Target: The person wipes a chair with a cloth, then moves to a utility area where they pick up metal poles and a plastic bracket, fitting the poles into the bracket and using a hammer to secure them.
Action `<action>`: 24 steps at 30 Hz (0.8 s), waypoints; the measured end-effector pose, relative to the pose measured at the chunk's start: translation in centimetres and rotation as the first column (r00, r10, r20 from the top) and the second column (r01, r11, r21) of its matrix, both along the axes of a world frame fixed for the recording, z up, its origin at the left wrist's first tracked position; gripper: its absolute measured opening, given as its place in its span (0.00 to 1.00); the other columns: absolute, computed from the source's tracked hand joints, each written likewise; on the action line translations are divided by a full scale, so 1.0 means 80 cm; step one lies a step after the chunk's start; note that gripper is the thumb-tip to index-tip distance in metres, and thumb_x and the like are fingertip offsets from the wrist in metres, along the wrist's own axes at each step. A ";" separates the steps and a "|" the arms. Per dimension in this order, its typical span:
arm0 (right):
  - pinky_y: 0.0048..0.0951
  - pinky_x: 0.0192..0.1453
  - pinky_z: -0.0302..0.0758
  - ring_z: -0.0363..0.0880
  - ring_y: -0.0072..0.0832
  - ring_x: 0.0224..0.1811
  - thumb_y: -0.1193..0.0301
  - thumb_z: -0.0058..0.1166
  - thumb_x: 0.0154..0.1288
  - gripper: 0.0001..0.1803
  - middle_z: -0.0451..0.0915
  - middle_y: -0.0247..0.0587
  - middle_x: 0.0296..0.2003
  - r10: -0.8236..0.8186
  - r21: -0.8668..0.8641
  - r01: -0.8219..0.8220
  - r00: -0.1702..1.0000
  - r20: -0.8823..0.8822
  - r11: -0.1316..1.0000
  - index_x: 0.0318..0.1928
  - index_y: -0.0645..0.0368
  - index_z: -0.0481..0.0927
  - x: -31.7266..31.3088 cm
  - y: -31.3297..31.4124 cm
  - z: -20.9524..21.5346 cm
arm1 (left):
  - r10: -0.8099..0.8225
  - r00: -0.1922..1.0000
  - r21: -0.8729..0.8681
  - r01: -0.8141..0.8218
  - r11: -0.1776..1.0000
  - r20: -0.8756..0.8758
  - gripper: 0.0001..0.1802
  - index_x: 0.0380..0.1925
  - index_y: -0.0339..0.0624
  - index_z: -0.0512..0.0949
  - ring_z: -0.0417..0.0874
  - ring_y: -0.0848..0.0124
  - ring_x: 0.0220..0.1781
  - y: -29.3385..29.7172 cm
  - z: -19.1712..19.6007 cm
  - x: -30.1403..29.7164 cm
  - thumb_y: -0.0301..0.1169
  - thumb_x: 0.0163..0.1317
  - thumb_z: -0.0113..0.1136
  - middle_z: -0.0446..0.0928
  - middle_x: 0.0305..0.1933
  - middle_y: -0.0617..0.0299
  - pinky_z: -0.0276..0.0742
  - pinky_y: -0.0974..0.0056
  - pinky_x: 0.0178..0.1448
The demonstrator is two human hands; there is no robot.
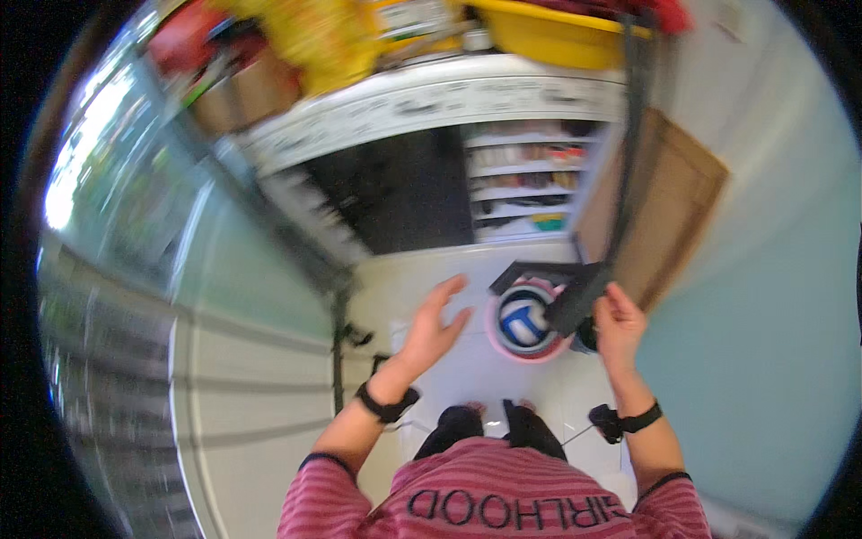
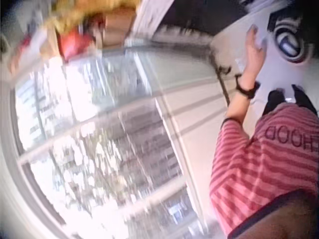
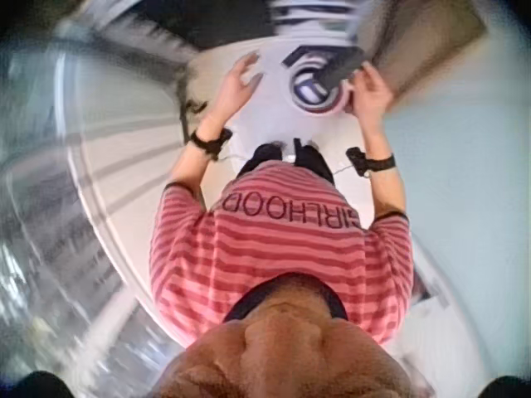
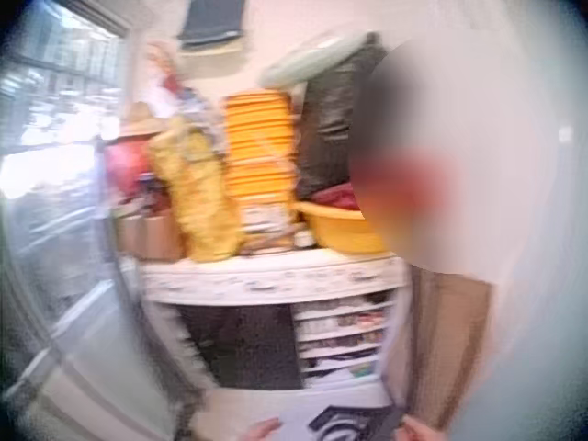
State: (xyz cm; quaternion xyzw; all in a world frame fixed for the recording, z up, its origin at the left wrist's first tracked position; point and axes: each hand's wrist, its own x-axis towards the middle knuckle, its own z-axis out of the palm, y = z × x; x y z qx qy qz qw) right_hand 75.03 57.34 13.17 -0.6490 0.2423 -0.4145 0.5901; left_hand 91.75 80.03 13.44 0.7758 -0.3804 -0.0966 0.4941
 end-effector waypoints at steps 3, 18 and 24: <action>0.20 0.40 0.74 0.76 0.18 0.34 0.83 0.53 0.58 0.16 0.79 0.36 0.36 0.150 -0.050 -0.148 0.988 0.041 0.988 0.49 0.65 0.76 0.035 0.001 -0.004 | 0.071 0.996 -0.098 -0.066 0.993 0.047 0.37 0.62 0.44 0.58 0.70 0.62 0.58 -0.001 0.016 -0.038 0.25 0.52 0.62 0.67 0.59 0.55 0.68 0.60 0.58; 0.26 0.47 0.76 0.79 0.33 0.45 0.85 0.57 0.49 0.20 0.78 0.48 0.44 0.859 -0.289 -0.881 0.447 -0.249 0.374 0.47 0.65 0.77 0.032 0.159 -0.055 | 0.555 0.720 0.051 -0.591 0.805 -0.416 0.40 0.63 0.40 0.54 0.75 0.65 0.50 0.075 0.005 -0.215 0.34 0.52 0.63 0.72 0.50 0.49 0.69 0.64 0.54; 0.28 0.52 0.71 0.77 0.34 0.47 0.75 0.52 0.59 0.16 0.77 0.48 0.46 0.949 -0.085 -0.996 0.020 -0.316 -0.008 0.49 0.64 0.74 0.061 0.191 -0.027 | 0.516 0.692 0.062 -0.567 0.822 -0.505 0.33 0.61 0.40 0.60 0.76 0.67 0.44 0.162 0.023 -0.229 0.32 0.54 0.58 0.74 0.44 0.53 0.71 0.66 0.51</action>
